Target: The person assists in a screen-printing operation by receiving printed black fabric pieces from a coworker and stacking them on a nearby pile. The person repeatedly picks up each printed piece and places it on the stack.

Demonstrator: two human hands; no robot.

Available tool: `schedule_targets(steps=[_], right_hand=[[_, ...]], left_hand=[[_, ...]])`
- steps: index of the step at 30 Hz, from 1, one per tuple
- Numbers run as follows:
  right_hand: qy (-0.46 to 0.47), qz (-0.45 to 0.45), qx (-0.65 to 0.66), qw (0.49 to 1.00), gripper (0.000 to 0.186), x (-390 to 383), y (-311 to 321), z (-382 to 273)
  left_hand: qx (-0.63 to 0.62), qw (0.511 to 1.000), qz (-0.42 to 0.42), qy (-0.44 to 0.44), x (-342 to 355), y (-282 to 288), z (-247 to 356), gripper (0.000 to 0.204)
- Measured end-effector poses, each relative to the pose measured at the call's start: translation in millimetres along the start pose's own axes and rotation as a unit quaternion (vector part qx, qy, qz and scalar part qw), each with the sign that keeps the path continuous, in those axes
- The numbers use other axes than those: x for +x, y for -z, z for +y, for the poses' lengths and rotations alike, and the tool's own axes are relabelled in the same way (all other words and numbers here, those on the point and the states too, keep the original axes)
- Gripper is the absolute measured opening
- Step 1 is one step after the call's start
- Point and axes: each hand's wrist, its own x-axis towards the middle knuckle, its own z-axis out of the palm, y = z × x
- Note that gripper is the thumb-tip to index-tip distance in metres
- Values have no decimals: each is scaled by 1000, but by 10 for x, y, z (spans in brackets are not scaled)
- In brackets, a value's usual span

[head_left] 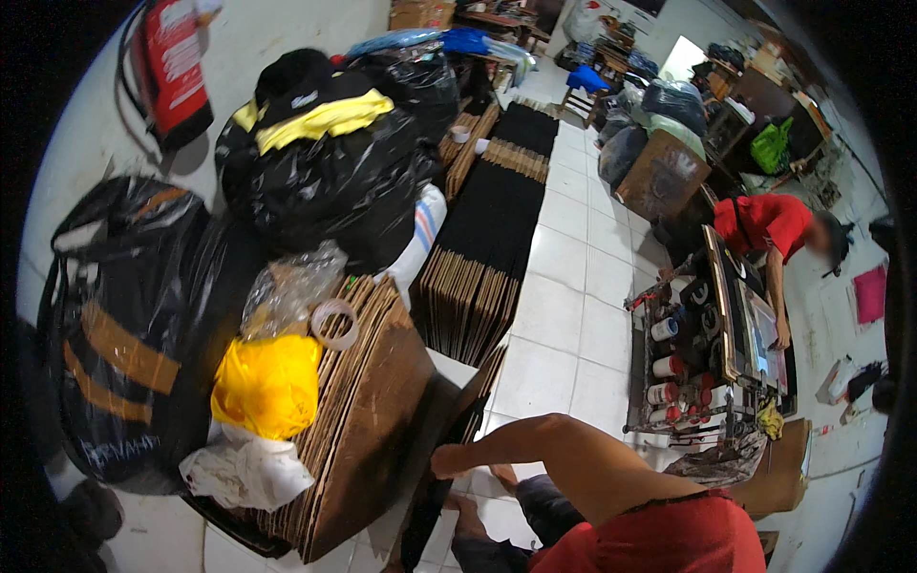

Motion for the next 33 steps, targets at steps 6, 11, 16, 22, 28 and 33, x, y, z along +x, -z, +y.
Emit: schedule_targets(steps=[6, 11, 16, 22, 28, 33], right_hand=[[14, 20, 9, 1000, 21, -754, 210, -238], [-38, 35, 41, 998, 21, -1867, 156, -139], [-106, 89, -4, 990, 25, -3145, -168, 275], [-176, 67, 81, 979, 19, -4872, -430, 1055], [-227, 27, 57, 972, 20, -6589, -408, 2009], [-250, -16, 35, 968, 25, -7914, -599, 3012]], left_hand=[[-75, 996, 29, -26, -545, 730, 784, 13], [-25, 995, 24, -93, -587, 1215, 1804, 24], [-59, 996, -13, -66, -278, 1561, 3237, 28], [-36, 996, 22, -81, 405, 1791, 4982, 40], [164, 962, 43, -215, 1489, 2060, 6298, 47], [99, 981, -63, -155, 2381, 2565, 7890, 40]])
